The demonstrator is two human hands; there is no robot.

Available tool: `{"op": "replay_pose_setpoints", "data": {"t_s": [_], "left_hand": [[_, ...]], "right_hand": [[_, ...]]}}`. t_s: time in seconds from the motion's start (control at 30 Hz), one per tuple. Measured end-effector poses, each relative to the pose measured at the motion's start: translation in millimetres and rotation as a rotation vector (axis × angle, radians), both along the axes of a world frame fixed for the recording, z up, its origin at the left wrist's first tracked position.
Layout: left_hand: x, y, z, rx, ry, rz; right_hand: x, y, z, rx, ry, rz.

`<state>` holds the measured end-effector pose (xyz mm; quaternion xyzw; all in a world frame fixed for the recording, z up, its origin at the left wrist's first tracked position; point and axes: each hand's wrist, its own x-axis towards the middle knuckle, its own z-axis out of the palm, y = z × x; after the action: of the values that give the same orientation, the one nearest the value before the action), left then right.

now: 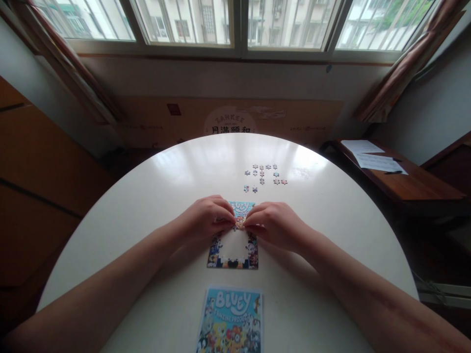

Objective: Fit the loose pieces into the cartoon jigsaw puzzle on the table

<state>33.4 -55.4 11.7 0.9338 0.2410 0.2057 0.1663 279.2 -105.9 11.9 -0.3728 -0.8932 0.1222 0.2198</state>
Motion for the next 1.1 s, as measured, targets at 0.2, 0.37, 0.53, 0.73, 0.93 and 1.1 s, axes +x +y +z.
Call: {"op": "replay_pose_setpoints", "data": {"t_s": [0.2, 0.37, 0.53, 0.73, 0.93, 1.1], "left_hand": [[0.4, 1.0, 0.8, -0.009, 0.021, 0.003], [0.8, 0.1, 1.0, -0.012, 0.016, 0.003], [0.8, -1.4, 1.0, -0.031, -0.003, 0.015], [0.4, -0.7, 1.0, -0.023, 0.015, 0.011], [0.7, -0.4, 2.7, -0.012, 0.051, 0.010], [-0.9, -1.9, 7.3, 0.009, 0.076, -0.012]], "right_hand": [[0.0, -0.3, 0.0, 0.011, -0.022, 0.003], [0.2, -0.6, 0.3, 0.011, -0.039, -0.005], [0.3, -0.9, 1.8, -0.026, -0.039, -0.016], [1.1, -0.5, 1.8, -0.030, -0.072, -0.017], [-1.2, -2.8, 7.4, -0.049, -0.117, -0.037], [0.0, -3.7, 9.6, -0.081, -0.118, -0.034]]}}
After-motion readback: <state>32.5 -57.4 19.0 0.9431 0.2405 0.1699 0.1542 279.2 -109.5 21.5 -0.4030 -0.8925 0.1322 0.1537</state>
